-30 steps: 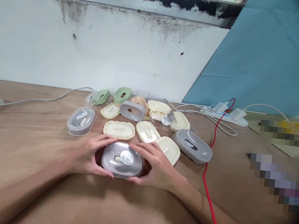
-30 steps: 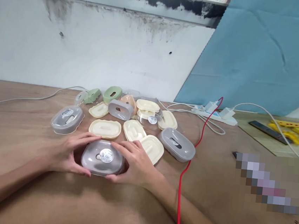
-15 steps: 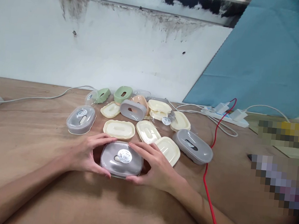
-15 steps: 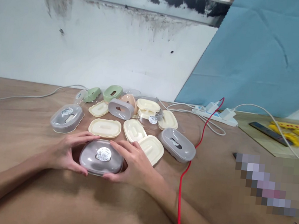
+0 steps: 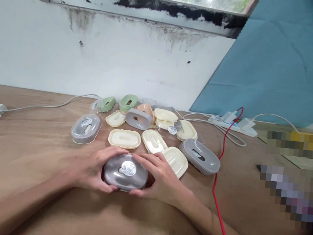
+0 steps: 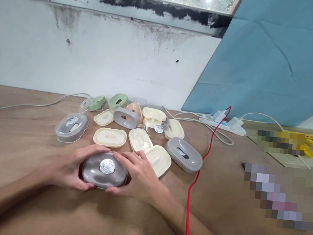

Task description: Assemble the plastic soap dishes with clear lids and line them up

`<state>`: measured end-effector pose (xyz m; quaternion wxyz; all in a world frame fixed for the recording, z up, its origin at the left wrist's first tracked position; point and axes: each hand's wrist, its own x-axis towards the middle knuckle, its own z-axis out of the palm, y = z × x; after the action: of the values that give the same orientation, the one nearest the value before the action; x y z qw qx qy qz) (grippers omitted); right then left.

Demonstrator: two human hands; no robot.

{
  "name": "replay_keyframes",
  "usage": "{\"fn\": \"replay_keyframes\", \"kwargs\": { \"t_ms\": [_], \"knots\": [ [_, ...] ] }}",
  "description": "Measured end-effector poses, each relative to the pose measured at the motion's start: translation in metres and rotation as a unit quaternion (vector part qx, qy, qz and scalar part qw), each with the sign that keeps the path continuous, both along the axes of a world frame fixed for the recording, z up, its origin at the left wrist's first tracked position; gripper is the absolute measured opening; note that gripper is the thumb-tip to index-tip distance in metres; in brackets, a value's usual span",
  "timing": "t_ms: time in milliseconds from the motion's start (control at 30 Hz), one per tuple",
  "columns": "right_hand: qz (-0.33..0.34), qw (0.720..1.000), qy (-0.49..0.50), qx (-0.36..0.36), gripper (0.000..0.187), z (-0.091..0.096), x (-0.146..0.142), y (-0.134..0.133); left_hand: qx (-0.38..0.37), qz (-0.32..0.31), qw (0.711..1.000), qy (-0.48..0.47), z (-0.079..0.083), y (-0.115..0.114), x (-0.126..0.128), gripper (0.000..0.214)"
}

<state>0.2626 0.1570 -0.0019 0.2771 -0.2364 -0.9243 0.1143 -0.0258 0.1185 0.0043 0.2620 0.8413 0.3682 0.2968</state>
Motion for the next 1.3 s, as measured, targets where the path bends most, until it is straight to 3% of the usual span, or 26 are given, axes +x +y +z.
{"fn": "replay_keyframes", "kwargs": {
  "t_ms": [167, 333, 433, 533, 600, 733, 900, 1167, 1300],
  "knots": [
    [0.05, 0.998, 0.015, -0.035, 0.101, 0.005, 0.003, 0.004, -0.012, -0.021, 0.999, 0.031, 0.012, -0.001, -0.01, 0.093],
    [0.013, 0.998, 0.054, -0.015, 0.091, 0.007, 0.01, 0.009, 0.015, 0.02, 0.999, -0.021, 0.027, 0.004, -0.041, 0.086],
    [-0.026, 0.997, 0.077, 0.005, 0.081, 0.008, 0.011, 0.009, 0.072, 0.159, 0.984, -0.04, 0.04, 0.007, -0.058, 0.08],
    [-0.051, 0.996, 0.072, 0.019, 0.069, 0.006, 0.009, 0.008, 0.174, 0.332, 0.927, 0.036, 0.047, 0.007, -0.064, 0.078],
    [-0.06, 0.996, 0.056, 0.029, 0.063, 0.005, 0.007, 0.006, 0.256, 0.371, 0.886, 0.11, 0.046, 0.007, -0.061, 0.076],
    [-0.066, 0.996, 0.033, 0.051, 0.046, 0.002, 0.003, 0.003, 0.356, 0.361, 0.835, 0.214, 0.029, 0.012, -0.047, 0.07],
    [-0.052, 0.997, 0.016, 0.062, 0.03, 0.003, 0.001, -0.001, 0.357, 0.369, 0.811, 0.282, 0.009, 0.023, -0.036, 0.071],
    [-0.051, 0.997, 0.001, 0.066, 0.027, 0.002, 0.001, -0.001, 0.302, 0.391, 0.815, 0.303, 0.004, 0.013, -0.016, 0.069],
    [-0.058, 0.996, -0.001, 0.073, 0.027, 0.003, 0.001, -0.001, 0.268, 0.363, 0.846, 0.284, -0.003, 0.007, -0.003, 0.067]
  ]
}}
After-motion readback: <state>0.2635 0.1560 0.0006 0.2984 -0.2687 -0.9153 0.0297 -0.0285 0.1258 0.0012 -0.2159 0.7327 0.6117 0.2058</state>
